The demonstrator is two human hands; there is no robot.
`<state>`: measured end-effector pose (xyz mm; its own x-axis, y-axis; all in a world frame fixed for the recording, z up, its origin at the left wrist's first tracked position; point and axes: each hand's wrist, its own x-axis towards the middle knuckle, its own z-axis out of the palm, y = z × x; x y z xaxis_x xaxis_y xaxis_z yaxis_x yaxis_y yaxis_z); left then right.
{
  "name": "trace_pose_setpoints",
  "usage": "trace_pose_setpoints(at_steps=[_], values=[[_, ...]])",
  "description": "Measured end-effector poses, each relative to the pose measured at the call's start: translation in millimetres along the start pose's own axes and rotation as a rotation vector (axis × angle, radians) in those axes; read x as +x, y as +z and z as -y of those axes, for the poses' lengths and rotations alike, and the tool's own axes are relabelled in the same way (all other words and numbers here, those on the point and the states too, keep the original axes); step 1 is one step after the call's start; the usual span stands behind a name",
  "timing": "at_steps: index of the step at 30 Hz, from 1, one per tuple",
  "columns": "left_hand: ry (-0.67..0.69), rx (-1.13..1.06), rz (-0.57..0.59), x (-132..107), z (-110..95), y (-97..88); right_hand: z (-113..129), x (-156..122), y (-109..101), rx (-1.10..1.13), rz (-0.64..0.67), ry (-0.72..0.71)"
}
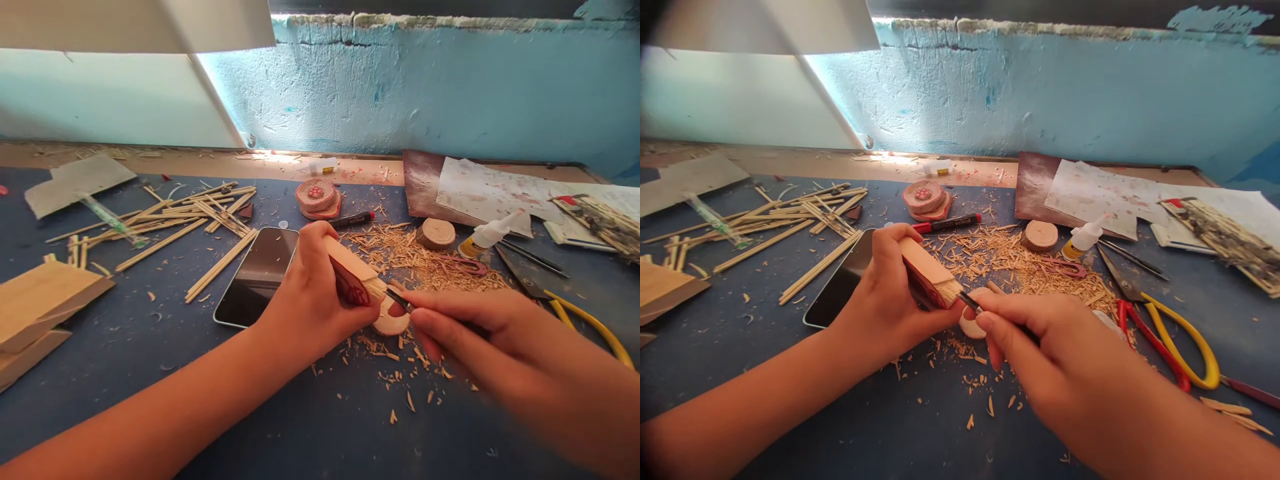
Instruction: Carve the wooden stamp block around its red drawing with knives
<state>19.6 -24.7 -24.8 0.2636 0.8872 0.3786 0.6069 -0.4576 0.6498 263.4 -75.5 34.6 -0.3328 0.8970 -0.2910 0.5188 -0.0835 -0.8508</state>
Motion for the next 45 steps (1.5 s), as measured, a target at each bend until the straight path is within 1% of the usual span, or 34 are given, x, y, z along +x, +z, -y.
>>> trace_pose_setpoints(at_steps=[2, 3, 4, 7, 8, 9, 10, 12, 13, 14, 15, 18, 21, 23, 25, 26, 27, 28, 32, 36, 38, 39, 40, 41, 42, 44, 45], values=[[-0.009, -0.004, 0.006, 0, -1, -0.2, -1, 0, -1, 0.183, 0.113, 0.206], [-0.015, -0.006, 0.008, 0, -1, -0.2, -2, 1, -1, 0.222, 0.127, 0.243], [-0.016, -0.009, 0.006, 0, -1, -0.2, -2, 1, -1, 0.202, 0.111, 0.220], [-0.012, -0.017, 0.005, 1, -3, 0.0, 0, 1, 0, -0.040, -0.035, -0.041], [-0.009, -0.017, 0.004, 1, -3, 0.1, 0, 1, 1, -0.091, -0.067, -0.095], [-0.007, -0.015, 0.001, 0, -3, 0.2, 0, 2, 1, -0.094, -0.069, -0.098], [-0.007, -0.013, 0.001, 0, -3, 0.3, 0, 2, 1, -0.048, -0.042, -0.050], [-0.004, -0.009, 0.001, 0, -3, 0.6, -1, 3, 0, 0.112, 0.070, 0.101], [0.000, -0.008, -0.001, 0, -3, 0.9, -1, 3, -1, 0.170, 0.115, 0.148], [0.005, -0.006, -0.002, 0, -3, 1.1, -1, 4, -2, 0.187, 0.134, 0.157], [0.013, -0.005, -0.005, 0, -2, 1.4, -1, 4, -3, 0.159, 0.122, 0.127], [0.045, 0.012, -0.014, -1, -1, 1.8, 1, 4, -5, -0.023, 0.023, -0.029], [0.121, 0.059, -0.023, -2, 0, 1.5, 3, 4, -7, -0.101, 0.010, -0.088], [0.166, 0.082, -0.026, -4, 0, 1.3, 1, 3, -7, -0.071, 0.062, -0.034], [0.179, 0.087, -0.027, -5, 2, 1.5, -1, 3, -6, 0.035, 0.124, 0.084], [0.181, 0.088, -0.032, -5, 2, 1.9, -2, 3, -6, 0.077, 0.140, 0.123], [0.187, 0.090, -0.039, -5, 3, 2.3, -3, 3, -4, 0.086, 0.134, 0.125], [0.197, 0.091, -0.051, -5, 4, 2.7, -4, 4, -3, 0.057, 0.109, 0.086], [0.231, 0.095, -0.074, -4, 7, 3.5, -3, 5, 3, -0.192, -0.086, -0.211], [0.234, 0.086, -0.070, -5, 6, 2.2, 0, 4, 8, -0.313, -0.198, -0.363], [0.234, 0.092, -0.068, -6, 5, 1.3, 1, 3, 8, -0.328, -0.236, -0.393], [0.237, 0.098, -0.067, -6, 5, 1.0, 1, 2, 8, -0.315, -0.230, -0.374], [0.243, 0.104, -0.067, -7, 6, 0.8, 1, 2, 8, -0.281, -0.191, -0.324], [0.248, 0.111, -0.068, -7, 6, 0.8, 0, 3, 7, -0.217, -0.123, -0.242], [0.252, 0.119, -0.071, -6, 6, 1.0, -1, 4, 5, -0.120, -0.043, -0.134], [0.242, 0.131, -0.078, -5, 6, 1.6, -3, 7, 3, 0.144, 0.115, 0.103], [0.227, 0.132, -0.079, -5, 6, 1.9, -3, 9, 1, 0.277, 0.174, 0.194]])
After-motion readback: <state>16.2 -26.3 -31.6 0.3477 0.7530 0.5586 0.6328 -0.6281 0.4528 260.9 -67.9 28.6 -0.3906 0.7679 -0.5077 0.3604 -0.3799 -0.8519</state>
